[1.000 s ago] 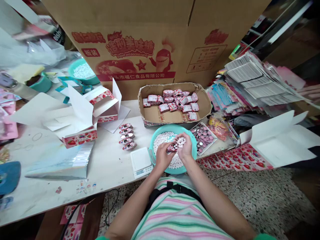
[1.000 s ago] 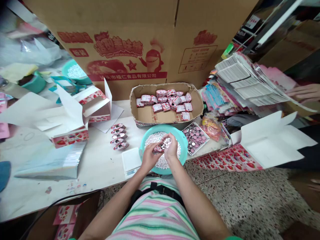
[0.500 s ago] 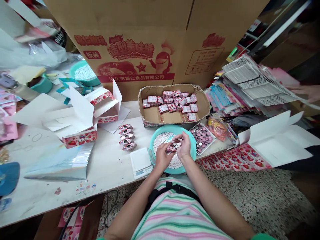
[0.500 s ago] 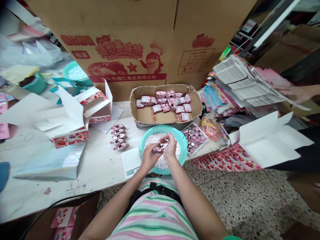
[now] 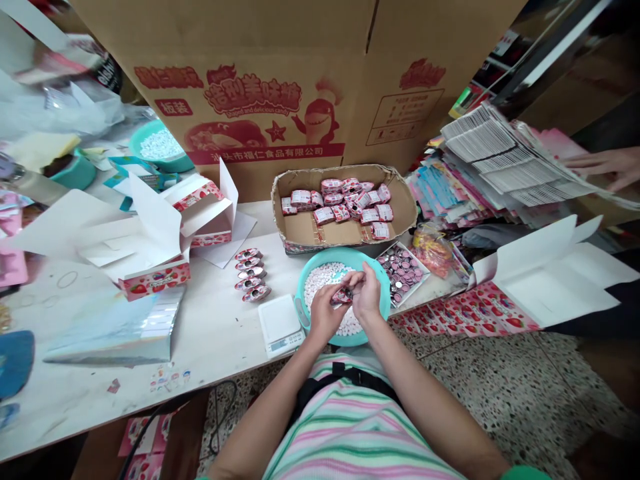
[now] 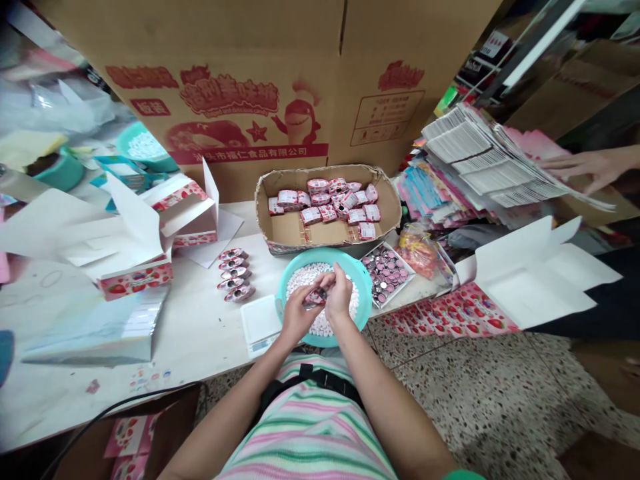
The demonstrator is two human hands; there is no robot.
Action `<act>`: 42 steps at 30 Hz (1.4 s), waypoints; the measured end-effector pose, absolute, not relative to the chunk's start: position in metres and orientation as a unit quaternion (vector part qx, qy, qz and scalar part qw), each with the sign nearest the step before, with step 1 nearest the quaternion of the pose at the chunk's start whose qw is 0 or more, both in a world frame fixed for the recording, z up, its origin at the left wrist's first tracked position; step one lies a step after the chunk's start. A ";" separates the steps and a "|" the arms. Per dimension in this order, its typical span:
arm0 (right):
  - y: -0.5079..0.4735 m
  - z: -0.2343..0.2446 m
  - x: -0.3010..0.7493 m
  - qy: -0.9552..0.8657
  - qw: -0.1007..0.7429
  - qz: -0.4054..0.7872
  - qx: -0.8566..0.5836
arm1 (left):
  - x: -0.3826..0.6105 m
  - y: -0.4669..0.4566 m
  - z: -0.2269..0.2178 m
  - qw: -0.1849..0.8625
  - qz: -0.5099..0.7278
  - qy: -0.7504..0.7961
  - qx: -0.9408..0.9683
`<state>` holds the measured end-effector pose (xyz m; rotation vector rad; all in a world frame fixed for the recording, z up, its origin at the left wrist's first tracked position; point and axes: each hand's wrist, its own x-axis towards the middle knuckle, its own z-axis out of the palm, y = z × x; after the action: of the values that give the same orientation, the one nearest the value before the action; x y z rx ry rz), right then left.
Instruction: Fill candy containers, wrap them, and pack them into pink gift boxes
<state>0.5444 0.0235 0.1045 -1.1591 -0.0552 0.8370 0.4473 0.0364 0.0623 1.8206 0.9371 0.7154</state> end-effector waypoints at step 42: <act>-0.013 0.024 0.582 0.132 0.680 0.575 -0.436 | 0.407 0.046 0.058 0.510 0.255 0.471 0.673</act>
<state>0.5816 -0.0127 0.0238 -0.9789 0.2965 1.2912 0.4075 0.0458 0.0579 1.6214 1.1339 0.6134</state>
